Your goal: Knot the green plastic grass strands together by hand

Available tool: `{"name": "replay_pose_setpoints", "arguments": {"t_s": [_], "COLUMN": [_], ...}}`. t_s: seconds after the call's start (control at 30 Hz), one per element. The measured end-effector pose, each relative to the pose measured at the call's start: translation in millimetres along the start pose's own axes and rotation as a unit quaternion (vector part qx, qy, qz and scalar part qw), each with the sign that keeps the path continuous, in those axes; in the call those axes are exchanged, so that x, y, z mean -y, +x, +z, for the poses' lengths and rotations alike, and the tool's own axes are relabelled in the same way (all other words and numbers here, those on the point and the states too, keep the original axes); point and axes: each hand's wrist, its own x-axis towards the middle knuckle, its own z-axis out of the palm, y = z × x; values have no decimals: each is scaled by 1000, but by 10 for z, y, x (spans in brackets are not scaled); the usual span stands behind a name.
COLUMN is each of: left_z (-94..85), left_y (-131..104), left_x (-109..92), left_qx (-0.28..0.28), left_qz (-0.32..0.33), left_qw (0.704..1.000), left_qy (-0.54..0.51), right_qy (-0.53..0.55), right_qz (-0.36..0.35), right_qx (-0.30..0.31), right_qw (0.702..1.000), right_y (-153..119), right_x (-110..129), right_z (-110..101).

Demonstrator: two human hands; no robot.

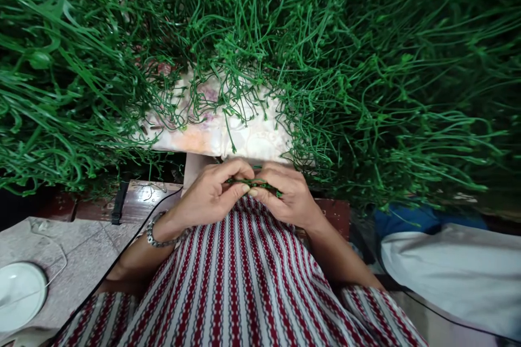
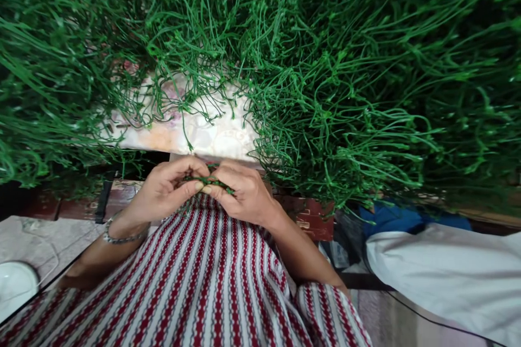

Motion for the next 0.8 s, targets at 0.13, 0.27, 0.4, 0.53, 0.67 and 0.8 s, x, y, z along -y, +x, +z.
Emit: {"name": "replay_pose_setpoints", "arguments": {"t_s": [0.13, 0.27, 0.4, 0.53, 0.67, 0.8], "left_z": [-43, -51, -80, -147, -153, -72], "left_y": [-3, -5, 2, -2, 20, 56], "left_x": [-32, -49, -52, -17, 7, 4], "left_qx": [61, 146, 207, 190, 116, 81], "left_qz": [11, 44, 32, 26, -3, 0], "left_qw": [995, 988, 976, 969, 982, 989], "left_qy": [82, 35, -64, -156, -149, -120], "right_qy": [-15, 22, 140, 283, 264, 146], "right_qz": [-23, -53, -65, -61, 3, 49], "right_qx": [70, 181, 237, 255, 101, 6], "right_qw": [997, 982, 959, 923, 959, 988], "right_y": [-31, 4, 77, 66, 7, -7], "right_x": [36, 68, 80, 59, 39, 62], "right_z": [-38, -73, -101, -168, -255, -217]}}
